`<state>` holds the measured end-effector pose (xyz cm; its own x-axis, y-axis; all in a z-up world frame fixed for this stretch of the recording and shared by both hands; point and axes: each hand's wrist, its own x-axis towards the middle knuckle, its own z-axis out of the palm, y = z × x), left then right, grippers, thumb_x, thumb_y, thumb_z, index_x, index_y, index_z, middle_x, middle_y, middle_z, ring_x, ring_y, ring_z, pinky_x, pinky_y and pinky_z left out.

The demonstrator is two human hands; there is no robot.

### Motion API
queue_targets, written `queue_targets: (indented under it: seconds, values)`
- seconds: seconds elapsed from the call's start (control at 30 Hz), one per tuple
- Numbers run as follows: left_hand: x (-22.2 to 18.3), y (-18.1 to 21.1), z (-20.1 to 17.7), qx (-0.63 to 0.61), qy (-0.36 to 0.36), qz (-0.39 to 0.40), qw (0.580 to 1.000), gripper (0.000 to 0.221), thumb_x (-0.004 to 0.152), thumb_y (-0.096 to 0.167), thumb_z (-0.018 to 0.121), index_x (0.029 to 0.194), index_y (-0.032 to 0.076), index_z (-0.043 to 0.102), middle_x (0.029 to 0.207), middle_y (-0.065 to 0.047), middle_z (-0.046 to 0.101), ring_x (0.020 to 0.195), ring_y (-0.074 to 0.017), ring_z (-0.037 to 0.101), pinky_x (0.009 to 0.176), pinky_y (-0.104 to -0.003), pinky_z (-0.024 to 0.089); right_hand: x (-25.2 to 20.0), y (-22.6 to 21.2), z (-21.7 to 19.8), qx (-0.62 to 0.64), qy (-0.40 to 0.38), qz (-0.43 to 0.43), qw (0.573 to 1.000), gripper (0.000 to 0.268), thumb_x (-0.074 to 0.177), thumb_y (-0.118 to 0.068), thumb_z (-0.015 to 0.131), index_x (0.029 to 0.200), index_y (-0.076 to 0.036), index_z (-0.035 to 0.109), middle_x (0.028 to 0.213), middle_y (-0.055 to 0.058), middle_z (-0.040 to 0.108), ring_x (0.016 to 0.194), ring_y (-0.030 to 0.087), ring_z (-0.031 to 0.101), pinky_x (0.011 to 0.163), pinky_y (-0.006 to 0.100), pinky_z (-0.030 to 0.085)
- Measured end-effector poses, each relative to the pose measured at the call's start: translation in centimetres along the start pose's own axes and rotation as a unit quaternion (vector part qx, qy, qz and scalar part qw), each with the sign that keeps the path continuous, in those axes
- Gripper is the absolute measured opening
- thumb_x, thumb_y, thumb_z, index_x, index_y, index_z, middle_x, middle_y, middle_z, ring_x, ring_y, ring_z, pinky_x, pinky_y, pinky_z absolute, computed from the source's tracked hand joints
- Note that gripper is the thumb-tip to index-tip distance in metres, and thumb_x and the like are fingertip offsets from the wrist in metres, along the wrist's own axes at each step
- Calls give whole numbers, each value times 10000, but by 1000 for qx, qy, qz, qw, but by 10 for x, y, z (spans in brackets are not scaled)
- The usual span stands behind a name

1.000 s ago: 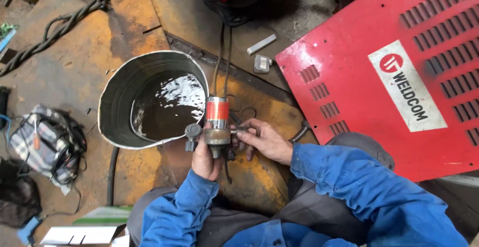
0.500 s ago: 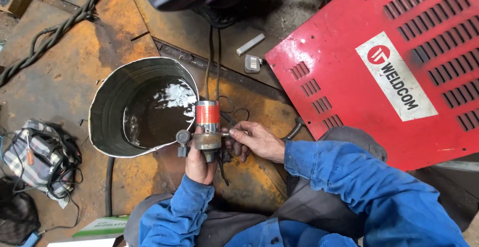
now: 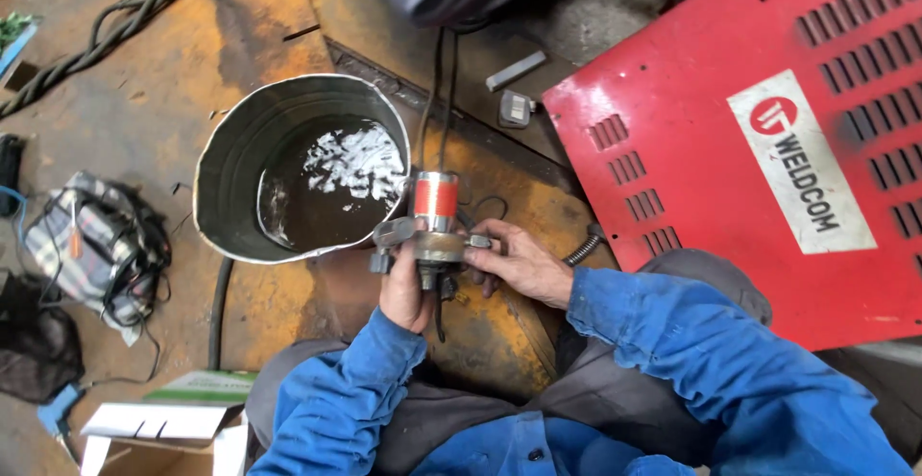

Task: Inspecting and handling a CO2 regulator in a workshop environment.

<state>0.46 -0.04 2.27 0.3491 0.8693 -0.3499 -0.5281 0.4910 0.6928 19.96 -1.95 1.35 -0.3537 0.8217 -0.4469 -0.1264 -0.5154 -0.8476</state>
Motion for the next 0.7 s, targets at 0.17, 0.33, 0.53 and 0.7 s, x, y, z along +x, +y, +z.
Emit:
queue_targets:
  seconds: [0.17, 0.33, 0.53, 0.7]
  values:
    - [3, -19, -19, 2, 21, 29, 999, 428, 1022, 395, 614, 1217, 15, 648, 1051, -101, 727, 915, -186, 697, 799, -351, 564, 0, 6, -3, 1, -6, 5, 1000, 326, 970, -244, 661, 1181, -16, 562, 801, 62, 665, 666, 131, 661, 602, 292, 571]
    - [4, -25, -23, -5, 39, 29, 999, 368, 1035, 341, 615, 1210, 20, 652, 1043, -86, 730, 897, -175, 699, 786, -348, 575, -1, 3, -3, -19, -8, 11, 1000, 291, 969, -208, 667, 1168, -16, 575, 791, 56, 664, 669, 126, 651, 608, 285, 560]
    - [9, -37, -29, -14, 56, 11, 998, 321, 1036, 317, 628, 1195, 39, 651, 1019, -77, 722, 867, -179, 695, 738, -359, 575, 3, 11, -8, -29, -4, -8, 1000, 235, 949, -152, 661, 1139, -29, 598, 820, 34, 675, 695, 109, 653, 635, 280, 555]
    - [11, -39, -30, -12, 66, 0, 998, 314, 1023, 319, 629, 1210, 68, 646, 1059, -60, 706, 906, -161, 681, 770, -346, 572, 4, 15, -10, -34, 13, -11, 999, 176, 954, -103, 654, 1106, -30, 603, 790, 31, 660, 675, 113, 639, 628, 282, 525]
